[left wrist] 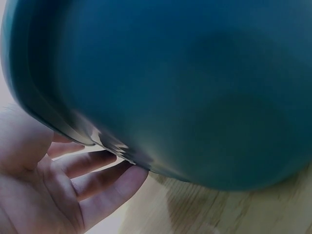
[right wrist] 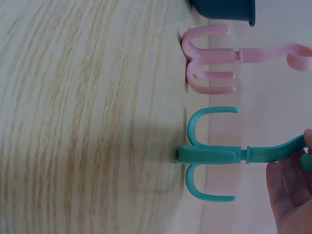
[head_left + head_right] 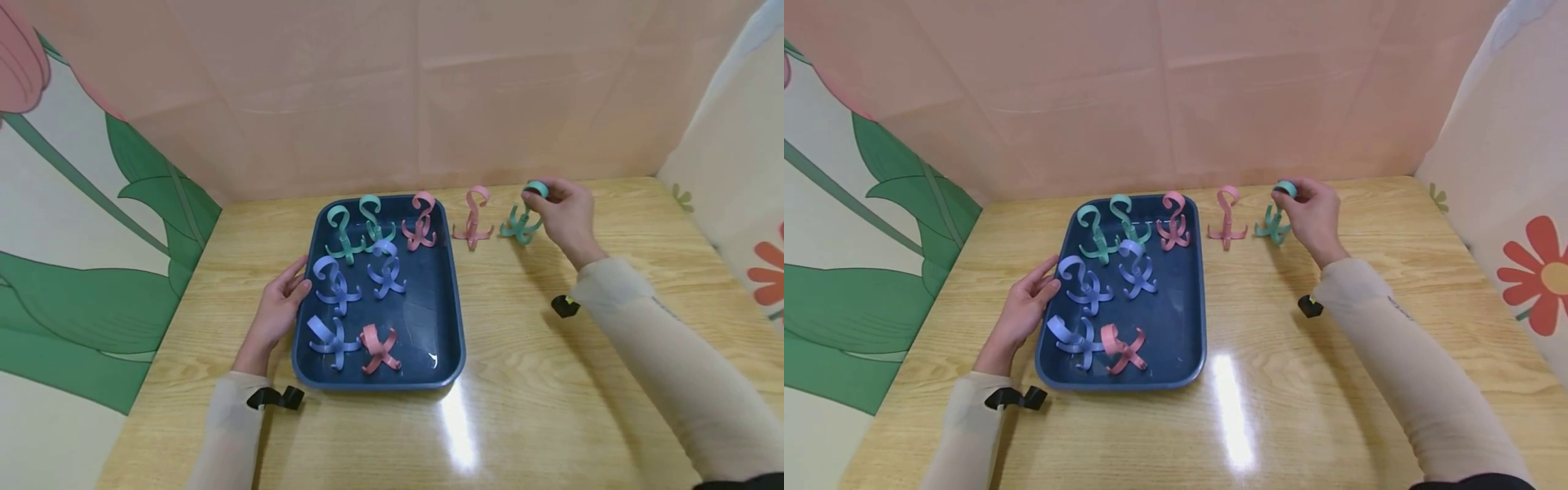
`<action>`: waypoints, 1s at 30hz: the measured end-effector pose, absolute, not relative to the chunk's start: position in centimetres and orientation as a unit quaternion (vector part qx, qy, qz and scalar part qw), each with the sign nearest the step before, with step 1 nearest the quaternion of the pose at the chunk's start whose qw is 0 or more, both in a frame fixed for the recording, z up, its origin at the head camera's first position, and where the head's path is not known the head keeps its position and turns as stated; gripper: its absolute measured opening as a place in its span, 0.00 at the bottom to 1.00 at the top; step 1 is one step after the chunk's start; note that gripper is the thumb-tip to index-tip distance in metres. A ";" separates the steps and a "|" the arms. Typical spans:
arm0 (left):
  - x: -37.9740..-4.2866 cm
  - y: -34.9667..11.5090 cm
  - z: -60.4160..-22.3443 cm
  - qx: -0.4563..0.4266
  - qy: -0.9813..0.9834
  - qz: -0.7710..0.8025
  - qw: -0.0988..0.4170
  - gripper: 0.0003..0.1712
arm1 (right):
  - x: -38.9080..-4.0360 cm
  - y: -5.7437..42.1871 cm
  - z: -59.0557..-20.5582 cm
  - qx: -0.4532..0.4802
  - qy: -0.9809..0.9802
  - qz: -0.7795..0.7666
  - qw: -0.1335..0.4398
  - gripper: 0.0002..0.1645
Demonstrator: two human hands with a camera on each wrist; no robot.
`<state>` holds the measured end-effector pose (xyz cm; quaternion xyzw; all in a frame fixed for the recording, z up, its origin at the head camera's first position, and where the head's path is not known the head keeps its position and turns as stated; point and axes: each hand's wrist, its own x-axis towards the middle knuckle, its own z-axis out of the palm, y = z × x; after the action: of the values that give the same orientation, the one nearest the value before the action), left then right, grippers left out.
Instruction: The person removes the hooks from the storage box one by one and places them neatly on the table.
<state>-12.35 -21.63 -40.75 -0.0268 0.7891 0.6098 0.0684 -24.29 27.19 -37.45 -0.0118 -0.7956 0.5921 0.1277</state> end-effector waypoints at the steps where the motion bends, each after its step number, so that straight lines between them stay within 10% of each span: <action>1: -12.4 -21.6 -40.8 -0.027 0.789 0.610 0.066 0.29 | -24.3 27.2 -37.6 -0.012 -0.797 0.591 0.127 0.21; 30: -12.5 -21.6 -40.7 -0.026 0.794 0.604 0.066 0.29 | -25.0 27.2 -38.3 -0.001 -0.828 0.549 0.113 0.20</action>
<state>-12.52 -21.61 -40.66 -0.0260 0.7937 0.6042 0.0656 -24.95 27.21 -38.31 -0.0006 -0.8279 0.5493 0.1132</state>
